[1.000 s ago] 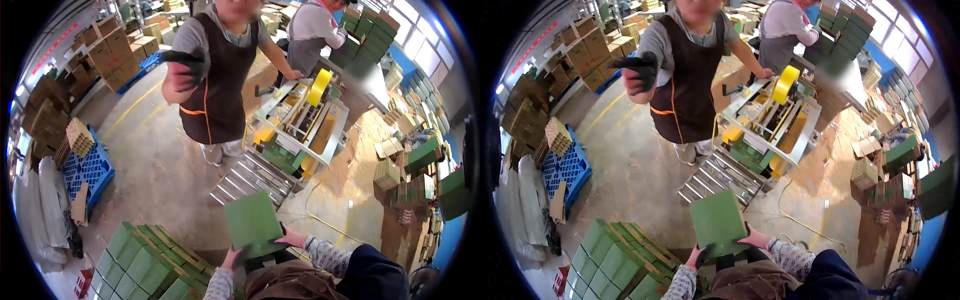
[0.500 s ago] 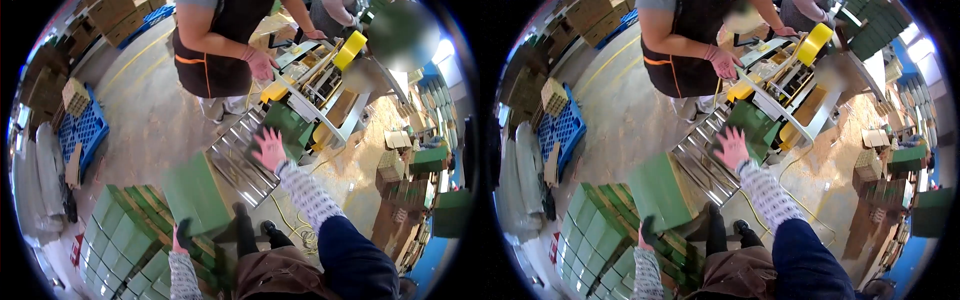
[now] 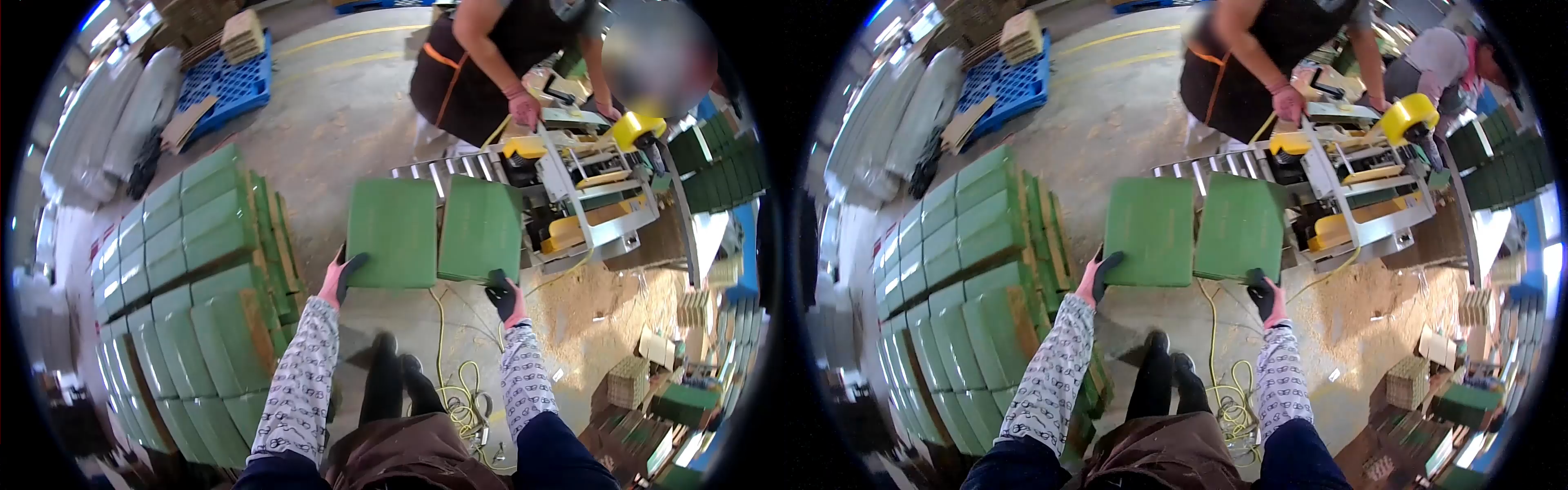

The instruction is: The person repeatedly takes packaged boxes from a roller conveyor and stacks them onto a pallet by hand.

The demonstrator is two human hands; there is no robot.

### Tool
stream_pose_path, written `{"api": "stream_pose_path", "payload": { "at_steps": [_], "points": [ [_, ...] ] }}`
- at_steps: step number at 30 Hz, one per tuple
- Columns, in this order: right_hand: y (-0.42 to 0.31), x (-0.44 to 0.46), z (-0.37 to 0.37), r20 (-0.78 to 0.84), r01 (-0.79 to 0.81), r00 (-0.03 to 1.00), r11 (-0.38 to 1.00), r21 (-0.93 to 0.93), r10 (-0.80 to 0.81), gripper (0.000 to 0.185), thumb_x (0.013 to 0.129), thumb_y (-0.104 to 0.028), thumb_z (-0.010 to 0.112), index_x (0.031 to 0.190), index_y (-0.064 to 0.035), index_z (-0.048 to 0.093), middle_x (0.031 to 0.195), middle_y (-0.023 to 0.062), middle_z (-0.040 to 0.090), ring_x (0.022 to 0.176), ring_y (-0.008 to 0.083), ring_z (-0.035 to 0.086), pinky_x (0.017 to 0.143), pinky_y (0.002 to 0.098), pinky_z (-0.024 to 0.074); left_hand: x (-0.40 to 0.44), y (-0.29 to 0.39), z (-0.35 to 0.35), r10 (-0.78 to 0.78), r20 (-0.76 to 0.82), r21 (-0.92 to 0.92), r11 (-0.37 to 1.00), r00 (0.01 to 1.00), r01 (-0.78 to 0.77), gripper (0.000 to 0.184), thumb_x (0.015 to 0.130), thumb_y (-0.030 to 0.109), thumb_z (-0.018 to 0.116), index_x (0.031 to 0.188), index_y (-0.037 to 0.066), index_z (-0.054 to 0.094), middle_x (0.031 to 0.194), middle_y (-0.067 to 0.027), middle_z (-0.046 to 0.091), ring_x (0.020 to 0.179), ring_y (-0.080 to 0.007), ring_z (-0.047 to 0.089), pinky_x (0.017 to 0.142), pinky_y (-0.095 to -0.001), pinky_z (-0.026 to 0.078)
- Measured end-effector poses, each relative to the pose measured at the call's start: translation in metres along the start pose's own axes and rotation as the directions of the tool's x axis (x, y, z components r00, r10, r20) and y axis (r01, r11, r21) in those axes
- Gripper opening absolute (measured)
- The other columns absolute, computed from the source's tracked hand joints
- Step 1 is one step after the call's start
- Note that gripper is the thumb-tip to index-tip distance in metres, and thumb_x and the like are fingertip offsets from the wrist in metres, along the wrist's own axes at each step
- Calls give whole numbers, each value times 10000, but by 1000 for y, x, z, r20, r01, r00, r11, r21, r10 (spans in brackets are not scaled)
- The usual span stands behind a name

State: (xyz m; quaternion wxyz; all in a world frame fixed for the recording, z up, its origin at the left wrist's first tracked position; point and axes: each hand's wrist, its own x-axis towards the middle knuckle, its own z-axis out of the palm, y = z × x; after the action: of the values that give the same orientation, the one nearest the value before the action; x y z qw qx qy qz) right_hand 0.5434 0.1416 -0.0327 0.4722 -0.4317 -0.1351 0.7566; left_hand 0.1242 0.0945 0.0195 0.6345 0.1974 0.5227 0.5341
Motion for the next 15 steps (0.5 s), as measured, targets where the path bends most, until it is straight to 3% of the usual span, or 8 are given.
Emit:
{"api": "stream_pose_path", "payload": {
  "at_steps": [5, 7, 8, 9, 11, 13, 14, 15],
  "points": [
    [17, -81, 24, -85, -40, 996, 998, -47, 36, 186, 832, -150, 556, 990, -76, 622, 1012, 71, 609, 970, 233, 545, 877, 427, 461, -93, 1, -17, 56, -67, -138, 988, 996, -65, 584, 801, 129, 647, 1315, 20, 392, 1168, -75, 554, 1020, -150, 554, 868, -276, 446],
    [22, -120, 55, 5, -138, 990, 989, -47, 139, 229, 806, -182, 590, 1004, -72, 621, 1048, 97, 599, 991, 265, 544, 889, 434, 446, -152, -7, -49, 64, -94, -242, 967, 994, -85, 647, 789, 122, 662, 1344, 14, 346, 1201, -81, 533, 1059, -151, 536, 901, -274, 432],
    [33, -117, 51, 47, -111, 992, 984, -143, 119, 254, 797, -157, 579, 1041, -88, 593, 1016, 80, 590, 984, 268, 539, 941, 470, 416, -185, -14, -65, 89, -182, -185, 975, 979, -123, 707, 782, 129, 673, 1370, 24, 296, 1265, -87, 479, 1128, -161, 484, 952, -281, 387],
    [42, -139, 105, 103, -150, 982, 985, -84, 158, 367, 816, -199, 569, 1161, -78, 535, 1120, 108, 568, 1044, 290, 527, 945, 461, 409, -220, -20, -81, 110, -298, -129, 980, 948, -154, 768, 775, 135, 685, 1397, 33, 245, 1328, -93, 426, 1197, -171, 432, 1004, -288, 342],
    [72, -116, 116, 322, -128, 924, 961, -246, 206, 442, 840, -240, 556, 1242, -75, 473, 1216, 114, 528, 1122, 300, 489, 941, 470, 401, -303, -2, -108, 276, -414, 154, 960, 867, -232, 849, 763, 159, 703, 1418, 40, 175, 1425, -105, 292, 1294, -178, 303, 1069, -301, 230],
    [120, -108, 194, 427, -190, 846, 929, -319, 320, 421, 856, -270, 548, 1225, -75, 493, 1229, 115, 522, 1129, 300, 487, 944, 464, 395, -392, 32, -133, 379, -488, 103, 920, 786, -379, 879, 749, 179, 717, 1417, 30, 167, 1458, -109, 225, 1333, -178, 218, 1088, -300, 169],
    [147, -116, 234, 445, -166, 834, 917, -362, 327, 414, 857, -288, 552, 1211, -78, 509, 1213, 108, 534, 1112, 302, 499, 940, 466, 398, -424, 18, -163, 391, -552, 134, 913, 736, -385, 905, 729, 193, 733, 1417, 34, 168, 1457, -114, 225, 1332, -177, 218, 1087, -294, 170],
    [182, -133, 289, 507, -205, 768, 901, -383, 391, 381, 857, -281, 555, 1181, -80, 536, 1202, 99, 543, 1094, 296, 511, 930, 461, 406, -466, 25, -189, 433, -661, 256, 898, 613, -358, 859, 750, 205, 712, 1416, 46, 193, 1419, -110, 300, 1286, -178, 303, 1063, -296, 233]
  ]
}}
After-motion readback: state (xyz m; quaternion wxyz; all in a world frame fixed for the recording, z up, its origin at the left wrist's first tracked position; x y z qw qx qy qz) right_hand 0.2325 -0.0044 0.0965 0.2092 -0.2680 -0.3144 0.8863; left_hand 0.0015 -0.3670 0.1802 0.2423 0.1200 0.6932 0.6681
